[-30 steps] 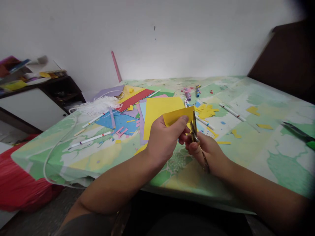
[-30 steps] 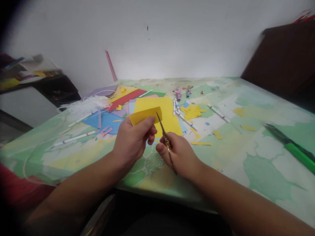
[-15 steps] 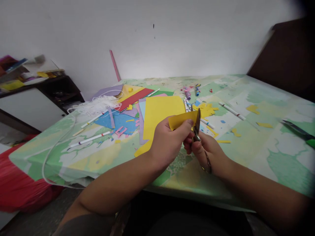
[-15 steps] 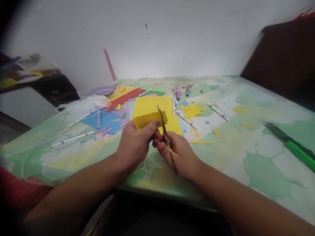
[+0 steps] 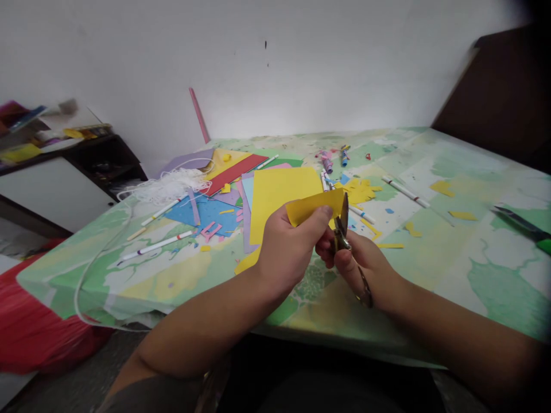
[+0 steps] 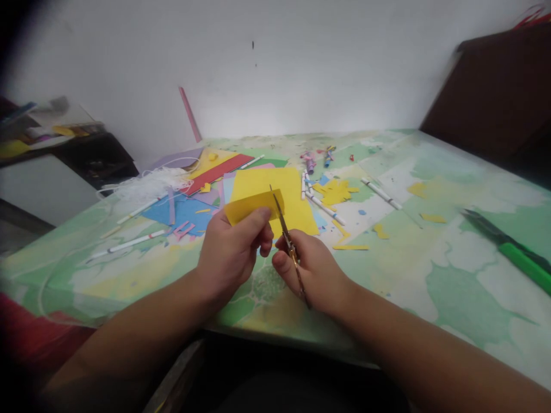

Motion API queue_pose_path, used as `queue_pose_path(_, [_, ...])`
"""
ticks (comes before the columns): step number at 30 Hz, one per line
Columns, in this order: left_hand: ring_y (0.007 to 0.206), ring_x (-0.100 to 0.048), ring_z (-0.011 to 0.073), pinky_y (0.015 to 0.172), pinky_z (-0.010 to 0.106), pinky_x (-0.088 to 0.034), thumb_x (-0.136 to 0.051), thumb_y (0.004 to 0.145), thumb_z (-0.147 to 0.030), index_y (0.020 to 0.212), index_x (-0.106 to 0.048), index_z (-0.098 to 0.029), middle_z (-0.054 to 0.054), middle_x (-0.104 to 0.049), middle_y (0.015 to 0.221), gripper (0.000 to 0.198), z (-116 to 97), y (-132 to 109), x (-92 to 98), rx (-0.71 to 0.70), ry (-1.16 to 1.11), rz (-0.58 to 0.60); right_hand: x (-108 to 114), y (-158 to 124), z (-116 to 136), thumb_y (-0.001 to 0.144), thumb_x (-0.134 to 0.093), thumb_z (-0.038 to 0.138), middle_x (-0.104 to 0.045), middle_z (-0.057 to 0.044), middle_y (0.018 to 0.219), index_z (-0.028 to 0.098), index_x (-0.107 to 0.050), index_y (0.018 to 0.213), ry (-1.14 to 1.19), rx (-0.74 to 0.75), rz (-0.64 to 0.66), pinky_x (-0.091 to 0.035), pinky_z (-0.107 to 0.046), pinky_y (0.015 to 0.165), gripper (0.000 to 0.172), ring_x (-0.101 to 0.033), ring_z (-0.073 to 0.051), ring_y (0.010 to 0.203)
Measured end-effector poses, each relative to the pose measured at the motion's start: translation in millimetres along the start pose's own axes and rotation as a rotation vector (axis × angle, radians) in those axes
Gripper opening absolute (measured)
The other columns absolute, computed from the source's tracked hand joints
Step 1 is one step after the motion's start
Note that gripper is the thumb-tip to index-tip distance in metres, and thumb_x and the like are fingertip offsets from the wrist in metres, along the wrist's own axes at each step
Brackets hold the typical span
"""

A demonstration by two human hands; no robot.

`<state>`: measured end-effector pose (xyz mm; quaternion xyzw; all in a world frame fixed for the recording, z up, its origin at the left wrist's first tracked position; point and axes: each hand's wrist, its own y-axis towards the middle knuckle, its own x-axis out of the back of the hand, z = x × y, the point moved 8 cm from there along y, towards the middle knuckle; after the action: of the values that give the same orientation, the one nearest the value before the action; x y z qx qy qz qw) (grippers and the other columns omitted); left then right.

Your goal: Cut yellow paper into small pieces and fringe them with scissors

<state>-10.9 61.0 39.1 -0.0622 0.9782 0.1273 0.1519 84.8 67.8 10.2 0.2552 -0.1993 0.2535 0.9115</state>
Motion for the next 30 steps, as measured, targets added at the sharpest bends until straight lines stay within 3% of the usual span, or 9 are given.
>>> queue_pose_path(12, [0.035,-0.045,0.0047,0.036,0.016,-0.036,-0.060,0.071,-0.028,0.052,-0.051,-0.016,-0.005,-0.049,0.042,0.024,3.1,-1.7,-0.4,0.032,0.048,-0.018,0.9,0.1,7.4,0.077,-0.029,0.070,-0.049,-0.002,0.069,0.018,-0.045,0.078,0.042,0.038,0.004,-0.037,-0.029,0.055,0.054,-0.043,-0.013,0.060])
queue_pose_path(30, [0.036,-0.044,0.0048,0.036,0.017,-0.036,-0.060,0.071,-0.026,0.056,-0.051,-0.016,-0.005,-0.050,0.044,0.021,3.2,-2.5,-1.6,0.042,0.040,-0.020,1.1,-2.2,-2.3,0.077,-0.033,0.068,-0.051,-0.002,0.066,0.018,-0.048,0.077,0.051,-0.020,-0.031,-0.038,-0.027,0.050,0.052,-0.044,-0.012,0.057])
